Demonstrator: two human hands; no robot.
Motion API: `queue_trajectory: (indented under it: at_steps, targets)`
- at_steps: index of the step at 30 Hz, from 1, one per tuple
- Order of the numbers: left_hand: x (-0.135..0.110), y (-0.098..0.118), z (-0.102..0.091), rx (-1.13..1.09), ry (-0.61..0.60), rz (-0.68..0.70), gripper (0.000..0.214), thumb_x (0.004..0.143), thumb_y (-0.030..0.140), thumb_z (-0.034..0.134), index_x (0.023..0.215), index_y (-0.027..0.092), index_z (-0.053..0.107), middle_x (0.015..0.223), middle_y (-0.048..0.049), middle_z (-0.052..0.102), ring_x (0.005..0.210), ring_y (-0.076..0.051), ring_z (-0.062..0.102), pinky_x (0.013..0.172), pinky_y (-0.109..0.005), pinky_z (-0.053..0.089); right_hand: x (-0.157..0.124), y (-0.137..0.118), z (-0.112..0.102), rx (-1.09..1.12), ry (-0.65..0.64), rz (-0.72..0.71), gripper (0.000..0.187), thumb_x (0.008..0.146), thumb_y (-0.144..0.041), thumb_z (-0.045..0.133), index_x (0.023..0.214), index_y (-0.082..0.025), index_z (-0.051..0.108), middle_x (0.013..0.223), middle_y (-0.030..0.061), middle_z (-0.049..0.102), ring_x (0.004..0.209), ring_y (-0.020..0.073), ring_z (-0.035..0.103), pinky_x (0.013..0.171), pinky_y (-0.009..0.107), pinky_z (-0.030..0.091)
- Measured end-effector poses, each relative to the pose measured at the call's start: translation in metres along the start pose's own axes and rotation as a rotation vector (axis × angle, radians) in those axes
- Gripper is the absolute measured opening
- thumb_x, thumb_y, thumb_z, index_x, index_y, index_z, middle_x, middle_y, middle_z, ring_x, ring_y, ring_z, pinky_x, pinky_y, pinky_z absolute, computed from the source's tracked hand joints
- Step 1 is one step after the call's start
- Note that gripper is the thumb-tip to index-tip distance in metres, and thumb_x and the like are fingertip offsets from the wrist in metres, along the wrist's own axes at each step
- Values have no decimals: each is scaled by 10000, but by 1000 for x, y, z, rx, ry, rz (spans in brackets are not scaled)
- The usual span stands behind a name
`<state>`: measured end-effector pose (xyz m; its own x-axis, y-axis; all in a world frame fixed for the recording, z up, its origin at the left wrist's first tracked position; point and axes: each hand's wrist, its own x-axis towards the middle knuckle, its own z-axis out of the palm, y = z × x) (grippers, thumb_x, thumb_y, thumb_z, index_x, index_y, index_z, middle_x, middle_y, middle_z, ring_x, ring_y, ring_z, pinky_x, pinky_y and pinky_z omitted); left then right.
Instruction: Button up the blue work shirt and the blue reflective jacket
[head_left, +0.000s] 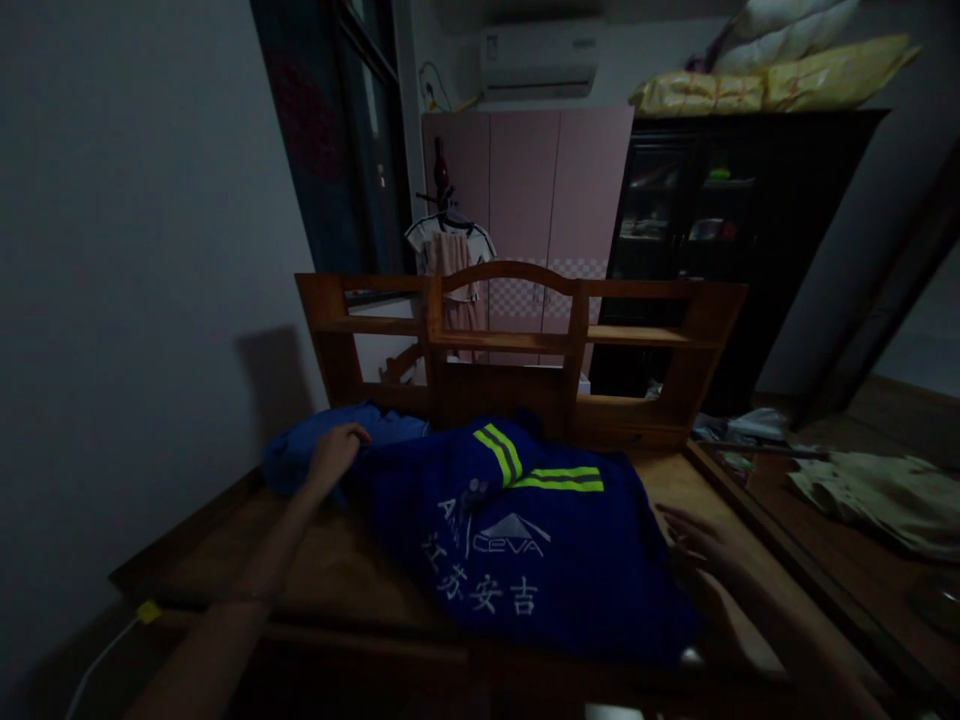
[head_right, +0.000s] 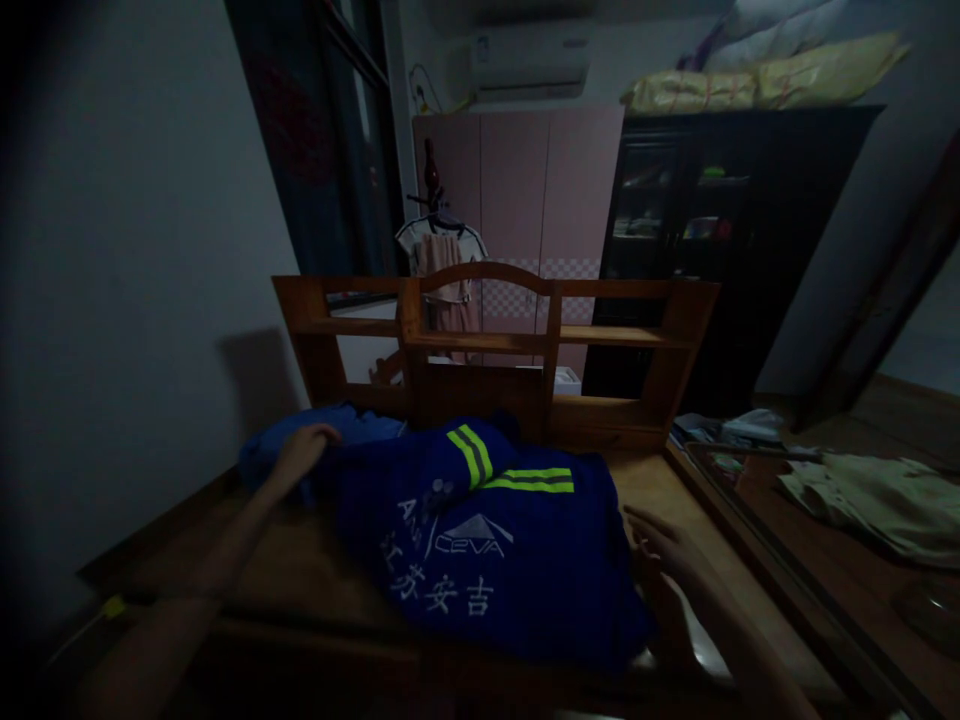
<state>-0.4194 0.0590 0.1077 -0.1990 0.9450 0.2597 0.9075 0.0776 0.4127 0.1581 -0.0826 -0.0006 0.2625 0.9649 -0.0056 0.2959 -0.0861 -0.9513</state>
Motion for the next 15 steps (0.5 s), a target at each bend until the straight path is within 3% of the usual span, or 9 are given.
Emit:
queue_trajectory:
  at_steps: [3,6,8,11,13,15]
  targets:
    - [-11,49,14,-25,2,156,361,855,358,393,1047,158,624,1070,-81,657,990,-212,596,899,-305,419,14,22,1,-157,6,-36,554,758,-532,586,1184,-179,562,897,108,636,723,235,635,600,356,534]
    - [-43,108,50,-3,-213,352,579,808,541,482,1244,159,505,1194,-120,592,1080,-243,556,912,-317,416,21,18,26,-394,37,-252,651,783,-544,532,1318,-183,447,1100,138,581,941,266,603,798,410,512]
    - [-69,137,79,114,-322,474,727,730,557,596,1315,158,435,1239,-150,552,1114,-291,527,912,-356,414,18,7,52,-504,-12,-356,651,819,-537,489,1357,-180,402,1195,148,533,1079,278,545,921,422,452]
    - [-100,154,110,249,-332,596,460,797,307,585,1229,166,518,1195,-132,577,1076,-275,542,898,-365,414,7,-4,86,-603,-93,-383,674,837,-526,465,1397,-172,346,1288,154,473,1189,287,469,989,411,401]
    - [-107,150,114,248,-289,619,339,830,141,483,1156,186,564,1169,-93,595,1061,-229,550,907,-338,408,1,1,98,-649,-118,-354,714,821,-540,477,1404,-151,337,1337,172,430,1234,306,427,1008,417,380]
    - [-108,138,105,168,-178,572,359,837,93,435,1156,203,559,1185,-67,588,1082,-198,540,924,-308,401,1,13,102,-676,-121,-318,750,813,-565,473,1407,-130,331,1384,190,376,1278,323,374,1029,432,352]
